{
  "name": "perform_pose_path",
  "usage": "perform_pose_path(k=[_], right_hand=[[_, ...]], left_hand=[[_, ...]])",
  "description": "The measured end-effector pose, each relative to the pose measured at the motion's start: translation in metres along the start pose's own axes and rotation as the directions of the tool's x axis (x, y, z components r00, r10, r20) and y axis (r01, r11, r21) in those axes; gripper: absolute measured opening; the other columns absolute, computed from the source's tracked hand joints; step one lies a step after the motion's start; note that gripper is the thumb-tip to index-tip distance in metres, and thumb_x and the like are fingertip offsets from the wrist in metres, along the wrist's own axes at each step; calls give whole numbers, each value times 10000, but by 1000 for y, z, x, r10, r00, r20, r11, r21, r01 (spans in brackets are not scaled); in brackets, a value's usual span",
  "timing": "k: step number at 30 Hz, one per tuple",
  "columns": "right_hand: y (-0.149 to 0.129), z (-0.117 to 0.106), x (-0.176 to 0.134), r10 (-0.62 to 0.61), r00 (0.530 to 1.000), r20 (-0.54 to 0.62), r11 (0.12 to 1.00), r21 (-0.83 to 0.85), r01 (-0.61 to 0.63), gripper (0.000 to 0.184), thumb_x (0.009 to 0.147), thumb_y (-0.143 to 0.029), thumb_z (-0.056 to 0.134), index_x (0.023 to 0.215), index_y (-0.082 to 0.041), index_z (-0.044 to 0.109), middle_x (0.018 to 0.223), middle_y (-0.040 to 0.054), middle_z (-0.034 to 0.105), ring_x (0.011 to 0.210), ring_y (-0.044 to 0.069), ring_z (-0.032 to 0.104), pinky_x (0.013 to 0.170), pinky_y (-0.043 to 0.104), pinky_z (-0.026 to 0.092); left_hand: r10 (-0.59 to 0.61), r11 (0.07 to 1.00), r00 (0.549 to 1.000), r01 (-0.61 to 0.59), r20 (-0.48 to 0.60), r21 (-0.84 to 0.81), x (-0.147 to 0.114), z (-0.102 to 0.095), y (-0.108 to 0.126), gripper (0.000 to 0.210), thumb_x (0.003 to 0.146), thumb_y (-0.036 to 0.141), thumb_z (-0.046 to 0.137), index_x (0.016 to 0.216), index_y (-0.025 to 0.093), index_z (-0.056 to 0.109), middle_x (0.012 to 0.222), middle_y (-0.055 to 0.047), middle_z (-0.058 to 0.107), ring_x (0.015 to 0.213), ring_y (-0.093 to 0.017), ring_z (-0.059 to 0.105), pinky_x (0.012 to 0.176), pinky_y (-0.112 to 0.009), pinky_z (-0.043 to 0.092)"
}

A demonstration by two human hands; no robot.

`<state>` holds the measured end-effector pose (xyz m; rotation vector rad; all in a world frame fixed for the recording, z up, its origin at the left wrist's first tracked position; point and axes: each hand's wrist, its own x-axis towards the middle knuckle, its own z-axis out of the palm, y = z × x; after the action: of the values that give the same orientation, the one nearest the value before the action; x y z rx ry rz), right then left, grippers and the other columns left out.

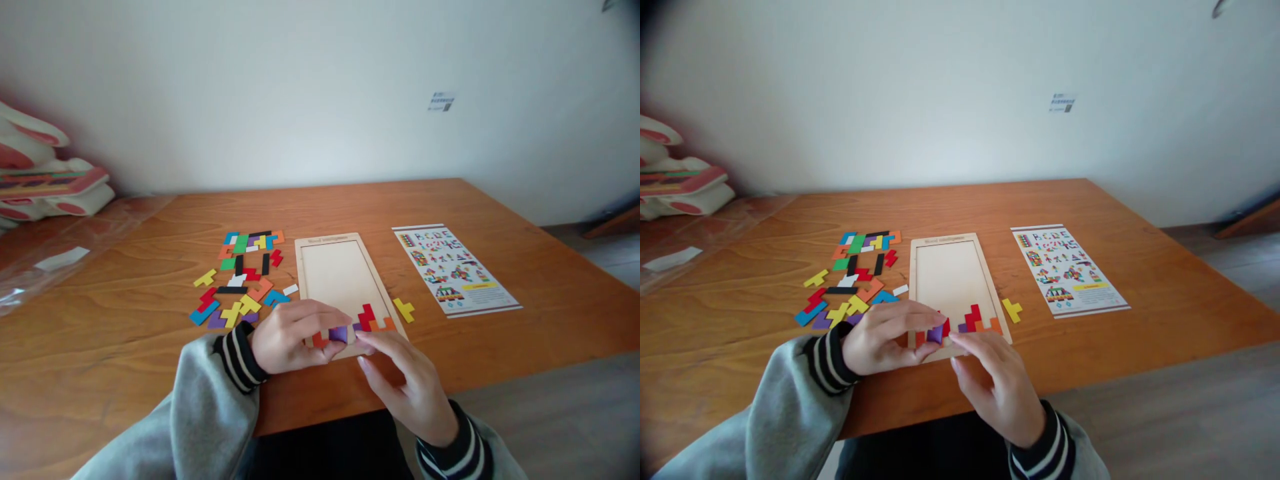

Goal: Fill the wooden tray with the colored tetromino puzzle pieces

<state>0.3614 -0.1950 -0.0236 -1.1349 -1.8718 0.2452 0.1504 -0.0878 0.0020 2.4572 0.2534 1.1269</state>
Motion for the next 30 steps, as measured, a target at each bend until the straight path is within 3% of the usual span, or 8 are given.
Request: perform_pose_path(k=[7, 10, 15, 20, 25, 30], right_hand=[[-2, -3, 1, 19, 996, 88, 998, 50, -23, 350, 923, -86, 553, 1221, -242, 649, 1078, 69, 733, 1003, 187, 704, 880, 315, 595], [-2, -2, 1, 38, 998, 48, 999, 23, -39, 339, 921, -95, 553, 1226, -219, 632, 1068, 82, 730, 1008, 195, 698, 885, 326, 590], [4, -4, 7, 82, 996, -20, 997, -6, -82, 240, 909, -164, 620, 1136, -235, 649, 1008, 65, 742, 944, 198, 712, 855, 329, 592], [12, -3, 11, 62, 995, 77, 997, -60, -58, 163, 927, -168, 607, 1049, -249, 679, 909, 45, 745, 859, 195, 706, 792, 344, 585], [13, 1, 10, 24, 988, 150, 991, -137, -4, 161, 946, -166, 592, 1060, -247, 671, 910, 38, 726, 831, 192, 662, 799, 379, 556], [12, 2, 9, -9, 988, 154, 973, -226, 44, 169, 944, -160, 599, 1065, -228, 695, 892, 45, 683, 836, 201, 611, 800, 386, 521]], left_hand=[[55, 998, 998, -55, 19, 6, 0, 16, 4, 396, 909, 221, 687, 1281, 188, 555, 1063, -98, 756, 926, -156, 745, 827, -219, 612], [43, 999, 999, -43, 18, 1, -1, 17, 4, 397, 905, 236, 703, 1271, 173, 563, 1094, -117, 745, 970, -170, 733, 857, -247, 606], [-49, 996, 999, 48, 16, 80, -5, 15, -3, 437, 891, 369, 725, 1255, 180, 574, 1112, -117, 736, 1015, -193, 707, 889, -308, 596], [-48, 969, 990, 14, 133, 247, -11, 12, -10, 609, 850, 620, 668, 1248, 163, 603, 1079, -131, 747, 992, -233, 697, 890, -366, 589], [-49, 950, 978, -18, 205, 311, -12, 11, -8, 528, 914, 598, 596, 1186, 150, 654, 1061, -129, 762, 1011, -239, 699, 877, -359, 587], [-46, 943, 977, -26, 208, 332, -12, 13, -8, 452, 938, 556, 590, 1102, 146, 687, 1024, -104, 778, 962, -233, 723, 817, -348, 595]])
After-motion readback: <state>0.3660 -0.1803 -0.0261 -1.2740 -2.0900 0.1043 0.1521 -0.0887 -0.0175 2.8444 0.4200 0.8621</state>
